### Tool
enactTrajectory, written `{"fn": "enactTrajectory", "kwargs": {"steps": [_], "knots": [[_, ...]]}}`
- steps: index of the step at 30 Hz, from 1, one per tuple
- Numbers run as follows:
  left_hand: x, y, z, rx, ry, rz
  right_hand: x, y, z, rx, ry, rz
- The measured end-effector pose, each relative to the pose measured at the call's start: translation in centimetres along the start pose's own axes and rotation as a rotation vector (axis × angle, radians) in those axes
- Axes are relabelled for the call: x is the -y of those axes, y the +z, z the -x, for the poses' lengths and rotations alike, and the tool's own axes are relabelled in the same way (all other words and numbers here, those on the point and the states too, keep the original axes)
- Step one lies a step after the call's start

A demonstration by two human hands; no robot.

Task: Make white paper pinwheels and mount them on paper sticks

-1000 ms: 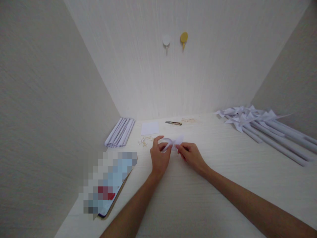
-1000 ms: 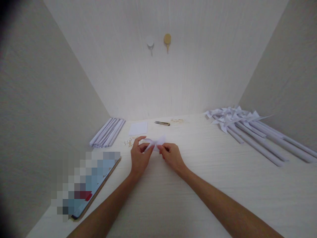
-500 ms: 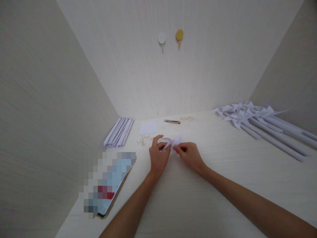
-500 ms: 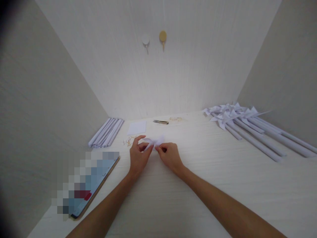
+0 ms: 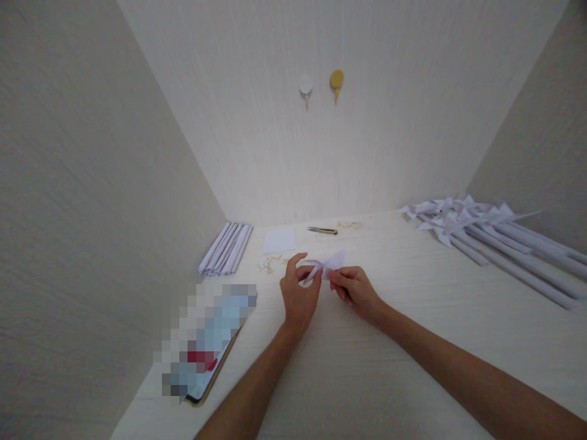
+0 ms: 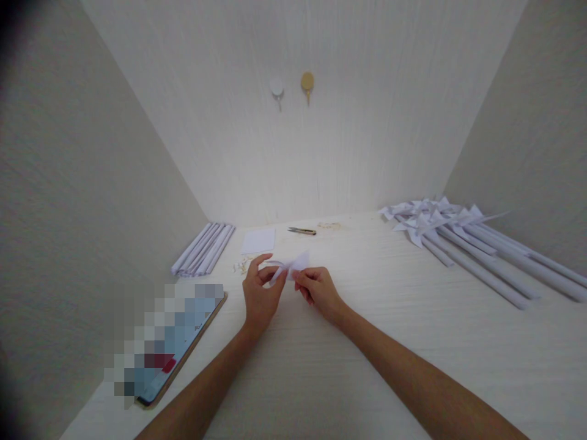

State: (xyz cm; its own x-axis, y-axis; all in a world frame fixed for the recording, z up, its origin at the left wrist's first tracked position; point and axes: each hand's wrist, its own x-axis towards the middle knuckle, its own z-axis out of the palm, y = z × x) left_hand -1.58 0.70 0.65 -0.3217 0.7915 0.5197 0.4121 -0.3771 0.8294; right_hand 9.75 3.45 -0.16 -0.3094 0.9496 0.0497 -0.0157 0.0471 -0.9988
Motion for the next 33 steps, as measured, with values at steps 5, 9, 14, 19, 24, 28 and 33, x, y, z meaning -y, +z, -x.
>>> {"fn": "enactTrajectory", "kwargs": {"steps": [5, 9, 14, 19, 24, 28, 33], "knots": [[0.28, -0.35, -0.48, 0.11, 0.002, -0.017, 0.26, 0.53, 0.72, -0.268, -0.289, 0.473], [0.3, -0.46, -0.56, 0.11, 0.049, -0.067, 0.35, 0.62, 0.91, -0.278, -0.304, 0.485], [0.35, -0.6, -0.48, 0.086, 0.188, -0.151, 0.03, 0.19, 0.27, -0.019, -0.001, 0.005], [0.65, -0.71, -0.42, 0.093, 0.2, -0.163, 0.02, 0.1, 0.21, 0.007, -0.006, 0.03], [0.68, -0.54, -0.38, 0.135, 0.057, -0.052, 0.28, 0.47, 0.84, -0.241, -0.278, 0.494], [0.38, -0.24, -0.35, 0.103, -0.045, 0.052, 0.4, 0.54, 1.04, -0.281, -0.341, 0.627], [0.16, -0.11, -0.39, 0.047, -0.16, 0.176, 0.26, 0.28, 0.7, -0.16, -0.254, 0.48]]}}
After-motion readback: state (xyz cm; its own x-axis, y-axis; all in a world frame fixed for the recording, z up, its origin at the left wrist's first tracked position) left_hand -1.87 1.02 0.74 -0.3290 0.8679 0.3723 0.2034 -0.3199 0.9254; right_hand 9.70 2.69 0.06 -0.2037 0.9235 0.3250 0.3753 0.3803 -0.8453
